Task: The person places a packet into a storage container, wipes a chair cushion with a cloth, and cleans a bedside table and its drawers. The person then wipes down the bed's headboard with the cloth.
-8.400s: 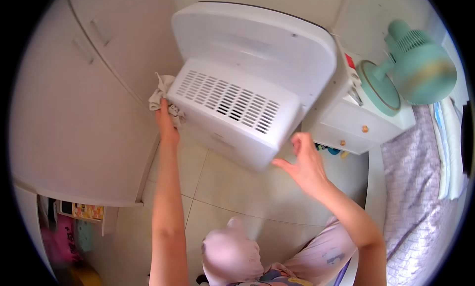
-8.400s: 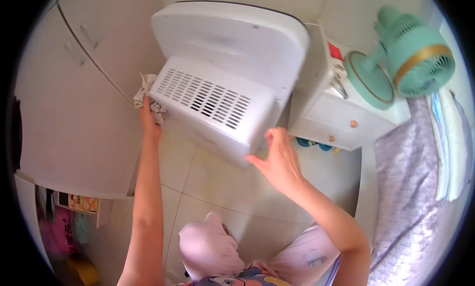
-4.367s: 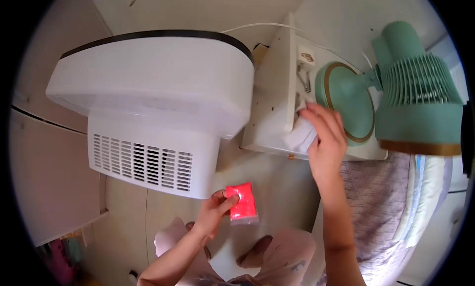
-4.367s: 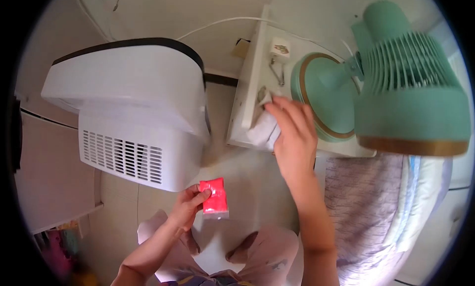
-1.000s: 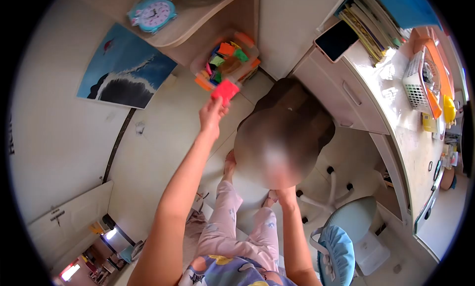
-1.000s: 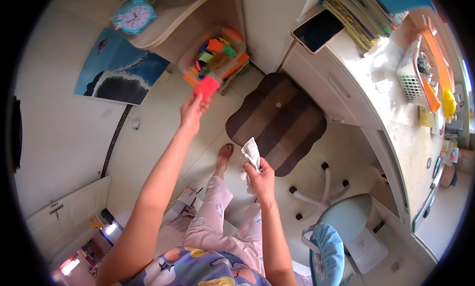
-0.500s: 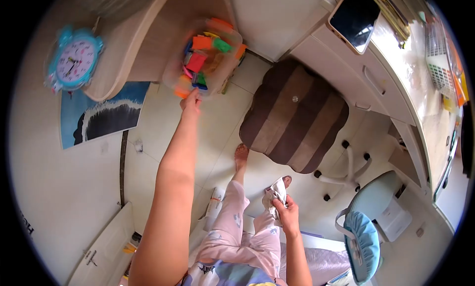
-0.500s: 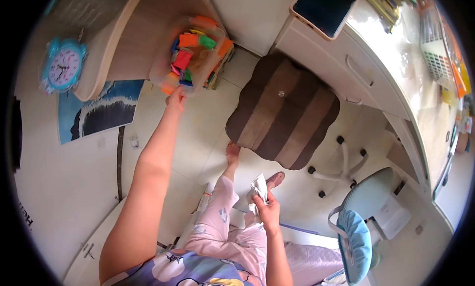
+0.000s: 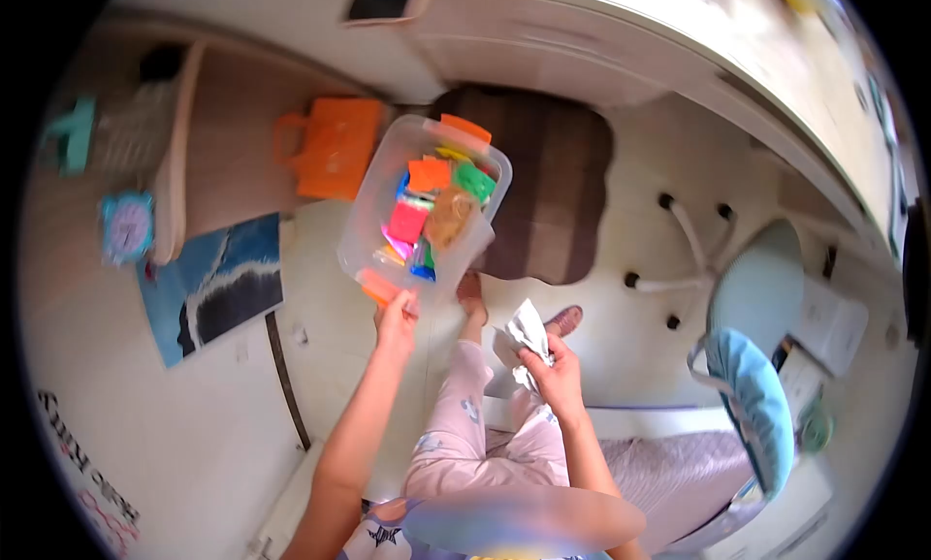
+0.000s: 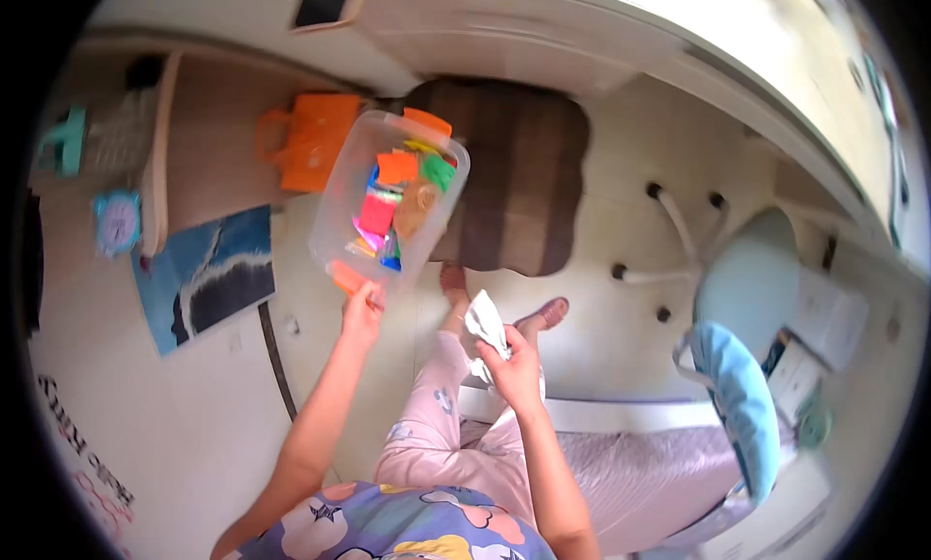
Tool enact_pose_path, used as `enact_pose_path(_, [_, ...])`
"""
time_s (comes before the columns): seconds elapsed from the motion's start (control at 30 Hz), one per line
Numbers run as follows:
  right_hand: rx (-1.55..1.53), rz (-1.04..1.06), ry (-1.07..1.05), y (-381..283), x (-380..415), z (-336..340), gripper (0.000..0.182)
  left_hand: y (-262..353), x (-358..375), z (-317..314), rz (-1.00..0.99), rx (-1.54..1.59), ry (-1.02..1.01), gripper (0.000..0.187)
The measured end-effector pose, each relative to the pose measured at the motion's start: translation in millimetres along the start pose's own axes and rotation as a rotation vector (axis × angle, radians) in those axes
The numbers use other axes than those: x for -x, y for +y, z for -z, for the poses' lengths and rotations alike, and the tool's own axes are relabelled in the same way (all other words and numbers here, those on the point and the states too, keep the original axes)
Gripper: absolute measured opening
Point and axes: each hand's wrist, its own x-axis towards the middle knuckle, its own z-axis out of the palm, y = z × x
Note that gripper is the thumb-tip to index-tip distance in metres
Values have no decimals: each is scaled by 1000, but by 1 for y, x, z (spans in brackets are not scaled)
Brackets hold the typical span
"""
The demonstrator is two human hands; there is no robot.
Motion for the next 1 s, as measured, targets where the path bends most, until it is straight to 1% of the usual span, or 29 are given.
enact_pose_path(0.07, [51,118,122,-4,19,41,23,-29,38,-31,112,-44,27,28])
enact_pose_path(0.1, [235,186,248,-7,30,74,30,-50,58,-48,175,-74,39,30])
enact_pose_path(0.17, [469,407,572,-11,49,143,43,-89,85,-68,242,-112,-27,36])
enact_pose_path(0.23, [644,414,759,-2,52,206,51,-122,100,-86,248,-167,-59,41])
enact_pose_path(0.3, [601,419,872,4,43,261,59,-164,116,-111,203,-245,-66,45])
enact_pose_path(0.33, [730,643,836,20,27,285,63,-180,125,-129,227,-251,-94,47])
enact_pose_path(0.37, [900,556,672,27,21,295,69,-195,133,-145,209,-279,-89,40])
enact_pose_path(0.4, [968,547,729,22,18,299,71,-209,138,-161,191,-306,-83,34])
enact_pose_path(0.43, [1046,544,790,16,13,287,74,-215,131,-166,174,-323,-85,27])
enact_pose_path(0.47, [938,481,776,11,9,288,80,-222,131,-176,186,-348,-80,31])
enact_pose_path(0.57, [1014,395,784,4,3,286,85,-225,140,-210,220,-409,-97,47])
enact_pose_path(0.6, [963,351,751,2,3,289,87,-226,137,-217,233,-411,-102,46])
enact_pose_path(0.7, [895,263,745,4,-1,308,87,-232,134,-248,212,-437,-92,45])
enact_pose_path(0.77, [698,168,744,-1,1,320,87,-236,121,-267,217,-484,-73,41])
enact_pose_path(0.9, [724,191,890,9,1,376,80,-262,102,-322,194,-513,-81,39])
enact_pose_path(0.93, [684,175,940,11,-2,385,71,-270,92,-333,185,-517,-87,38])
enact_pose_path(1.0, [565,132,921,22,-15,394,64,-282,70,-354,164,-551,-106,37])
